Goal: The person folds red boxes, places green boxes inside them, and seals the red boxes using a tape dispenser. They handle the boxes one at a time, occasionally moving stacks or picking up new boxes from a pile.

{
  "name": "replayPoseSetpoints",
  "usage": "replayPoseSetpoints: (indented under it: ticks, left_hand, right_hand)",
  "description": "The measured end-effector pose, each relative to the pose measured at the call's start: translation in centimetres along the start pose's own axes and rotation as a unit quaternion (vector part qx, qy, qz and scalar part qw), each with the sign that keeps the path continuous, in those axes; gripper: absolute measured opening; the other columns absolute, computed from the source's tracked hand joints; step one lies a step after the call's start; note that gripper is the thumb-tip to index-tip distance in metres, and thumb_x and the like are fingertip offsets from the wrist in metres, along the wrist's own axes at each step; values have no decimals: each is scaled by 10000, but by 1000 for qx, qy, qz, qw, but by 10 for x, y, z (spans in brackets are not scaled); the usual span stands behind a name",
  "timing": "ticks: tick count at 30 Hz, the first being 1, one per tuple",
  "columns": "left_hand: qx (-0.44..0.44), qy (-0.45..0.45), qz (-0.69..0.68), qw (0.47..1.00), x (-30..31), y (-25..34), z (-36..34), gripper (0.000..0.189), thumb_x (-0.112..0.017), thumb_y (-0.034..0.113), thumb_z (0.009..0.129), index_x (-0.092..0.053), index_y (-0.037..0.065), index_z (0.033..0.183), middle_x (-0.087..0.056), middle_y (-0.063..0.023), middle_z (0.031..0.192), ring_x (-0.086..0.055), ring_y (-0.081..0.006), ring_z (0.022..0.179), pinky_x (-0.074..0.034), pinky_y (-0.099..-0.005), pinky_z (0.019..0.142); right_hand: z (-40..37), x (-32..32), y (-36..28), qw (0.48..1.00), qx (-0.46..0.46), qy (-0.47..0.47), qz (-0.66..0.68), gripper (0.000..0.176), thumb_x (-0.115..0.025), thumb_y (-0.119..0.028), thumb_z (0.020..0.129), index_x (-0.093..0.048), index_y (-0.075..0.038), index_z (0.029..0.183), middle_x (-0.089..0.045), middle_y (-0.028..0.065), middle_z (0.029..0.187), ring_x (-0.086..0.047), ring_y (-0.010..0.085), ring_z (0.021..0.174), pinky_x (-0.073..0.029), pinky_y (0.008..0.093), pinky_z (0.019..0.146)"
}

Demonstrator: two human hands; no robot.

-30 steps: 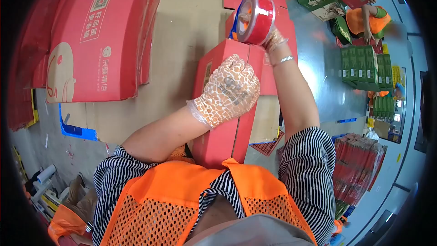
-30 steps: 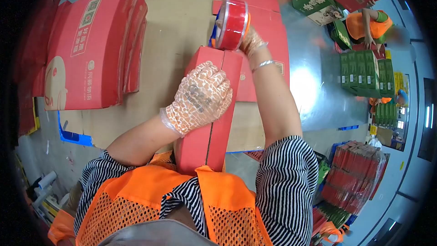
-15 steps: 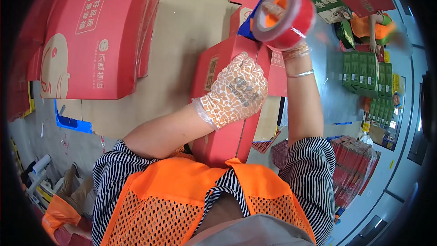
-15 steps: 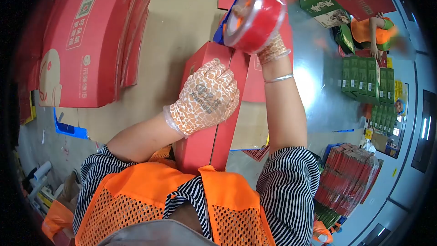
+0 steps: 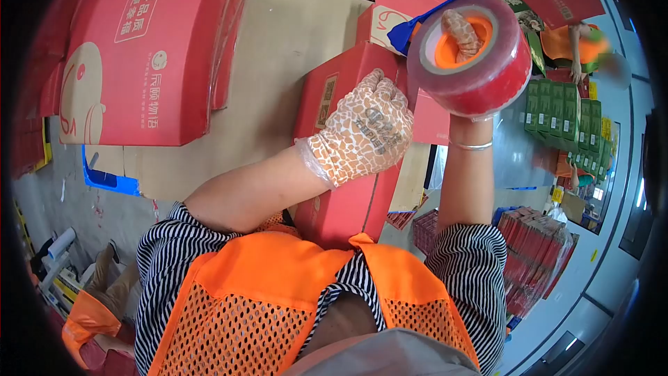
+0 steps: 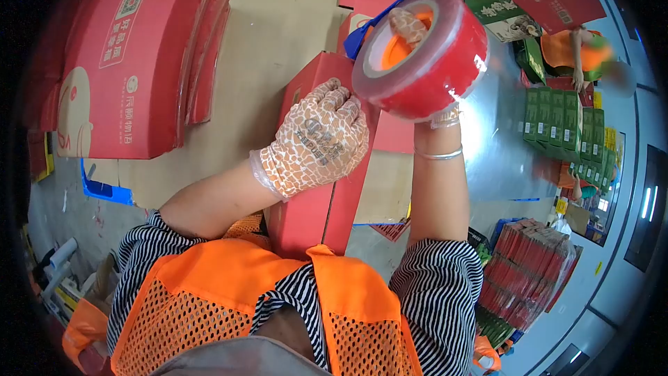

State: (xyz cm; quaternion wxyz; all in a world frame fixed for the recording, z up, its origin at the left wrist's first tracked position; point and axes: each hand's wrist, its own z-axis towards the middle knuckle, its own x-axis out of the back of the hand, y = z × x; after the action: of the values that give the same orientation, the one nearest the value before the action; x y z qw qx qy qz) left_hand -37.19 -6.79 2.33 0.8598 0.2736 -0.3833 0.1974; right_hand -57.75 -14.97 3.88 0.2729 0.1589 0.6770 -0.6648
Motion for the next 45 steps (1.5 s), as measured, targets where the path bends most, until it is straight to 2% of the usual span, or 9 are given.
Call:
replayPoseSetpoints:
  ticks: [11,20,27,33,35,36,40,43,45]
  left_hand:
    - [98,-74,-99,987,22,-1,-5,373,-703,172,716,-635,26,1052,-600,-179,1043,-575,-391,1019,-489,-487,922]
    - [-74,-35,-226,971,39,35,-73,311,-683,143,699,-650,-1,972,-628,-200,997,-597,-391,1012,-496,-478,909]
    - [20,36,-302,952,45,33,-83,339,-678,180,738,-668,33,1044,-665,-166,1039,-628,-384,1012,-533,-467,877]
    - [-146,85,-331,929,31,-4,-106,178,-625,124,796,-695,58,946,-684,-160,994,-666,-355,914,-546,-450,839]
    - [-37,61,-359,931,39,-19,-102,99,-639,133,802,-693,65,849,-689,-155,889,-676,-306,849,-551,-398,776]
    - [39,58,-352,933,44,-28,-85,79,-632,130,812,-677,65,809,-677,-149,841,-673,-295,823,-548,-375,757]
    - [118,28,-67,990,23,-61,27,293,-461,245,955,-648,19,935,-685,-158,876,-680,-303,902,-545,-394,766]
    - [138,-157,18,978,-25,-90,52,422,-422,363,967,-645,33,1107,-683,-176,1057,-652,-316,1028,-517,-452,863]
    - [228,-392,-80,888,-15,-96,63,452,-419,396,963,-647,63,1166,-638,-179,1204,-609,-349,1112,-472,-477,959]
  right_hand:
    - [-73,-26,15,994,-13,2,110,444,-535,-306,990,-494,-50,1351,-598,115,1294,-585,243,1171,-482,402,1020]
    - [-90,-34,47,975,-78,108,176,458,-530,-329,992,-490,-52,1355,-588,118,1310,-570,247,1195,-464,413,1045]
    - [-152,-63,66,978,28,-80,191,519,-360,-348,1046,-353,-31,1457,-412,143,1487,-443,277,1332,-301,420,1166]
    - [-177,-67,70,941,-62,179,282,529,-414,-384,1029,-377,-62,1446,-461,132,1446,-466,264,1312,-356,429,1130]
    - [-175,-73,68,871,-83,298,382,532,-432,-397,1023,-384,-73,1443,-477,129,1432,-473,260,1306,-374,432,1117]
    - [-174,-62,77,967,-59,140,204,523,-412,-402,1028,-410,-66,1427,-485,137,1429,-488,266,1293,-373,432,1116]
    - [-157,-97,65,961,-39,-4,272,505,-412,-395,1028,-447,-56,1400,-514,146,1402,-515,283,1263,-400,439,1095]
    - [-144,-74,65,940,-53,-136,308,495,-406,-347,1027,-414,-39,1415,-476,125,1442,-457,270,1321,-340,419,1140]
    - [-145,-99,65,991,-29,128,-10,498,-417,-356,1021,-427,-38,1405,-482,124,1436,-469,272,1309,-356,422,1129]
